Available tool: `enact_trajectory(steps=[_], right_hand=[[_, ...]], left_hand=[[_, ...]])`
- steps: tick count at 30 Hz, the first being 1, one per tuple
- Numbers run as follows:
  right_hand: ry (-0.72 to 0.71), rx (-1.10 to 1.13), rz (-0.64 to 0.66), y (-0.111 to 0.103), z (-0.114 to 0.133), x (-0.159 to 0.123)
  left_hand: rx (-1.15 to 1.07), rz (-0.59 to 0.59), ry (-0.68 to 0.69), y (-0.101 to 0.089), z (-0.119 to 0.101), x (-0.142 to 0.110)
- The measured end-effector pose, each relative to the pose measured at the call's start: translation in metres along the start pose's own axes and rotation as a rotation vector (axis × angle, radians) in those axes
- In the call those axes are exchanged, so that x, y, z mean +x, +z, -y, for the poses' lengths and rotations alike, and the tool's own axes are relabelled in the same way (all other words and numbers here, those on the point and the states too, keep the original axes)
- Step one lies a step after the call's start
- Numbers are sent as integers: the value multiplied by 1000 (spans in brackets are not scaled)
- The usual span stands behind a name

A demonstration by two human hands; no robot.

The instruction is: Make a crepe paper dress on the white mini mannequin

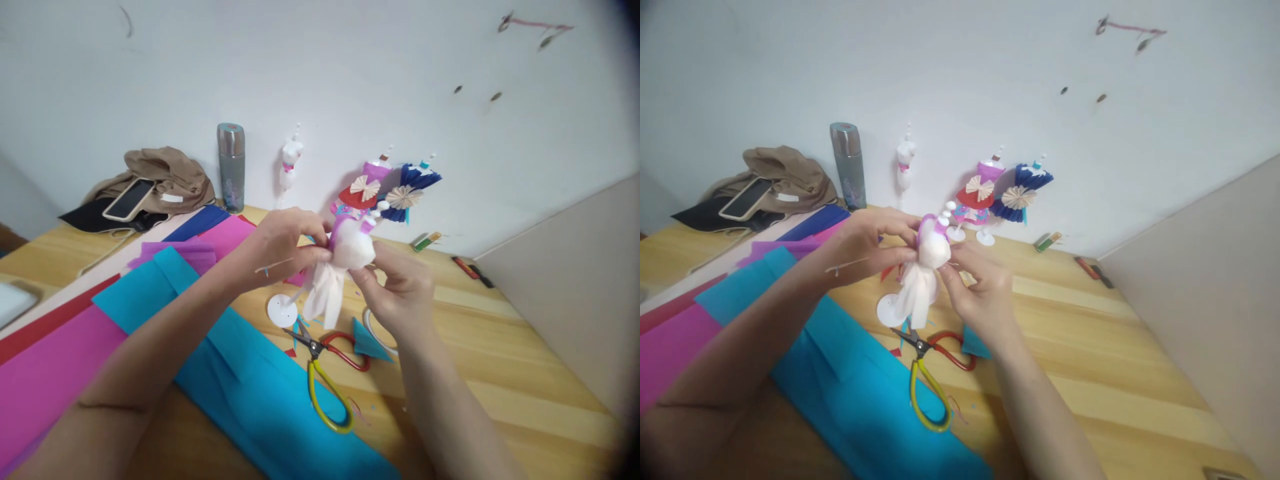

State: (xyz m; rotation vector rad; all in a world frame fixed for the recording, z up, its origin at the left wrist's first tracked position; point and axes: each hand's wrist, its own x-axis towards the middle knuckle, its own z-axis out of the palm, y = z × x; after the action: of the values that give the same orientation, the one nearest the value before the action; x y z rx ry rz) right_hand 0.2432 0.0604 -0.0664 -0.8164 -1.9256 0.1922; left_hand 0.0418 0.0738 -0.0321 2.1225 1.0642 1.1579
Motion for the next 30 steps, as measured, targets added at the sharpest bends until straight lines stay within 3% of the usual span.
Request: enact_trajectory(steps=[10, 17, 23, 26, 30], right_hand=[[25, 28, 7, 0, -6, -2], [56, -46, -43, 1, -2, 0], [94, -87, -103, 5, 8, -2], [154, -45, -104, 4, 11, -4], [246, 103, -92, -2, 8, -3]], left_hand=[[-17, 83, 54, -2, 7, -1], [238, -111, 21, 10, 5, -4], [331, 19, 0, 11, -13, -11], [230, 15, -32, 13, -4, -9], [-116, 62, -81, 14, 18, 0]])
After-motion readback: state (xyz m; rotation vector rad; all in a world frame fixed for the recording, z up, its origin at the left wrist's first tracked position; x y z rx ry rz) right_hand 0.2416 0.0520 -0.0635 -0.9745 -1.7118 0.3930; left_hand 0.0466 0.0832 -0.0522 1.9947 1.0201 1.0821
